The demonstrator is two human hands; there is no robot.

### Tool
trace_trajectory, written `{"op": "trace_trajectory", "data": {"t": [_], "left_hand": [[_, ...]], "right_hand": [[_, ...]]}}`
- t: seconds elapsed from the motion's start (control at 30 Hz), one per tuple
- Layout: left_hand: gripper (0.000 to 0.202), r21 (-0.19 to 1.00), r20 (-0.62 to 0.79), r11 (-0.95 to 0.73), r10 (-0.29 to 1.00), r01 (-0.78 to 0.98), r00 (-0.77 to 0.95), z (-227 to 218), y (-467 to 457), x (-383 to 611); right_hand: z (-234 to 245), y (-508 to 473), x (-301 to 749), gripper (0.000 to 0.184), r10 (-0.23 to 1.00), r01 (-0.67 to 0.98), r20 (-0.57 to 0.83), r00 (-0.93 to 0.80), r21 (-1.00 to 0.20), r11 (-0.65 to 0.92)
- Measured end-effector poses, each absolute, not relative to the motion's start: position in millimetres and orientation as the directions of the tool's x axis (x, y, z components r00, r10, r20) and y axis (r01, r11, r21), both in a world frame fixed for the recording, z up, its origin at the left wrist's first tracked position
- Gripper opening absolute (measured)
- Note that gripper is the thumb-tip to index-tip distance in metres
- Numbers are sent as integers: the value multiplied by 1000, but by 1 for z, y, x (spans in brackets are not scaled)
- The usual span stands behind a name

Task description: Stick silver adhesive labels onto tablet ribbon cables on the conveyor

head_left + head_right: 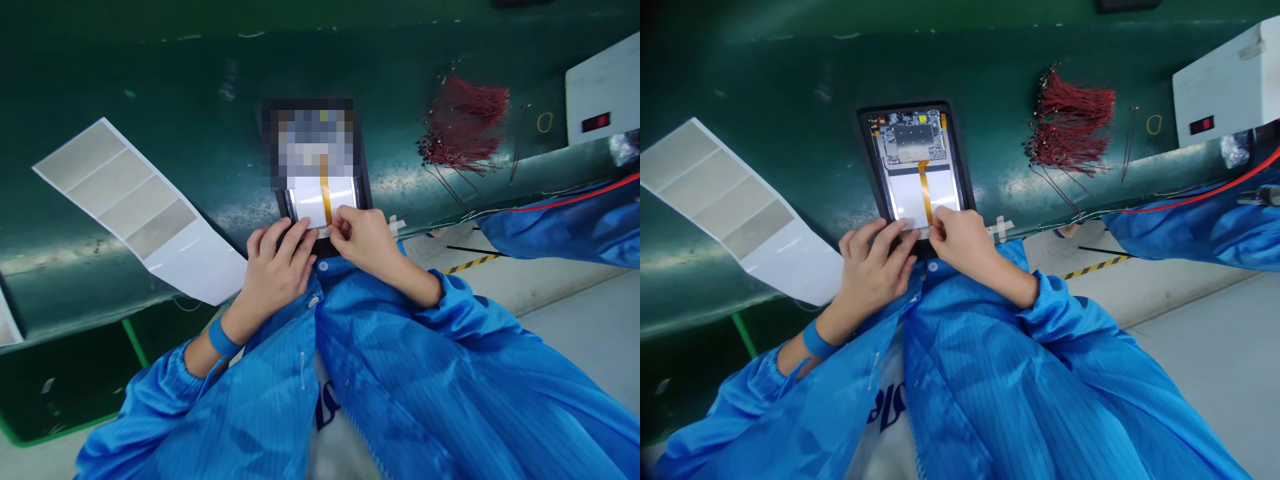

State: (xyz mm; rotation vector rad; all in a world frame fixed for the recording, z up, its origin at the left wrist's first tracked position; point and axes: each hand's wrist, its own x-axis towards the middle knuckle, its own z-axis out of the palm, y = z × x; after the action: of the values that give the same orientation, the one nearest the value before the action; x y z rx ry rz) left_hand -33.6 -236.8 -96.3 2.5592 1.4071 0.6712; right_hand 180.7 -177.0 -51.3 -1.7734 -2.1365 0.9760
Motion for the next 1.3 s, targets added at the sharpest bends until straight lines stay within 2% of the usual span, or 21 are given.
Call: {"op": "trace_trajectory", "data": {"t": [0.1, 0.2, 0.3, 0.37, 0.43, 0.53, 0.67, 0.73, 0.77, 0.83, 0.97, 1.07, 1.2, 1.3], "left_hand": [[48, 365, 332, -530, 842, 765, 425, -94, -238, -35], [48, 329, 336, -546, 830, 771, 445, -91, -235, -27], [54, 322, 312, -598, 799, 734, 514, -93, -228, -9], [56, 357, 282, -614, 790, 704, 545, -96, -227, -1], [57, 370, 245, -598, 801, 711, 546, -96, -230, -6], [55, 328, 192, -571, 820, 753, 538, -84, -237, -34], [29, 348, 263, -549, 835, 760, 483, -51, -205, -67], [23, 335, 276, -481, 872, 811, 403, -38, -163, -69], [29, 298, 240, -417, 903, 859, 355, -34, -138, -66], [43, 201, 70, -243, 970, 949, 233, -30, -91, -58], [53, 61, -109, -110, 987, 992, 116, -27, -38, -38], [51, 22, -116, -118, 986, 993, 120, -25, -36, -31], [58, 36, -81, -281, 956, 959, 283, -22, -44, -32], [47, 98, -51, -293, 953, 951, 299, -24, -44, -31]], "right_hand": [[-47, -175, 183, 12, 922, 866, -282, -264, -491, 98], [-41, -170, 193, 15, 909, 898, -308, -282, -418, 137], [-37, -167, 207, 13, 885, 870, -310, -347, -458, 180], [-38, -168, 214, 20, 874, 841, -289, -390, -498, 211], [-42, -172, 222, 25, 853, 799, -248, -459, -535, 274], [-51, -180, 231, 29, 779, 707, -134, -612, -535, 463], [-64, -188, 238, 35, 727, 655, -13, -687, -446, 610], [-68, -189, 238, 35, 731, 647, 20, -682, -450, 616], [-70, -188, 238, 34, 735, 643, 31, -677, -460, 612], [-72, -188, 238, 34, 745, 643, 40, -666, -475, 600], [-73, -188, 238, 33, 749, 646, 51, -661, -469, 602], [-73, -187, 239, 33, 744, 633, 71, -665, -476, 611], [-74, -185, 240, 32, 738, 624, 44, -673, -502, 599], [-75, -184, 241, 30, 728, 609, 39, -685, -518, 601]]}}
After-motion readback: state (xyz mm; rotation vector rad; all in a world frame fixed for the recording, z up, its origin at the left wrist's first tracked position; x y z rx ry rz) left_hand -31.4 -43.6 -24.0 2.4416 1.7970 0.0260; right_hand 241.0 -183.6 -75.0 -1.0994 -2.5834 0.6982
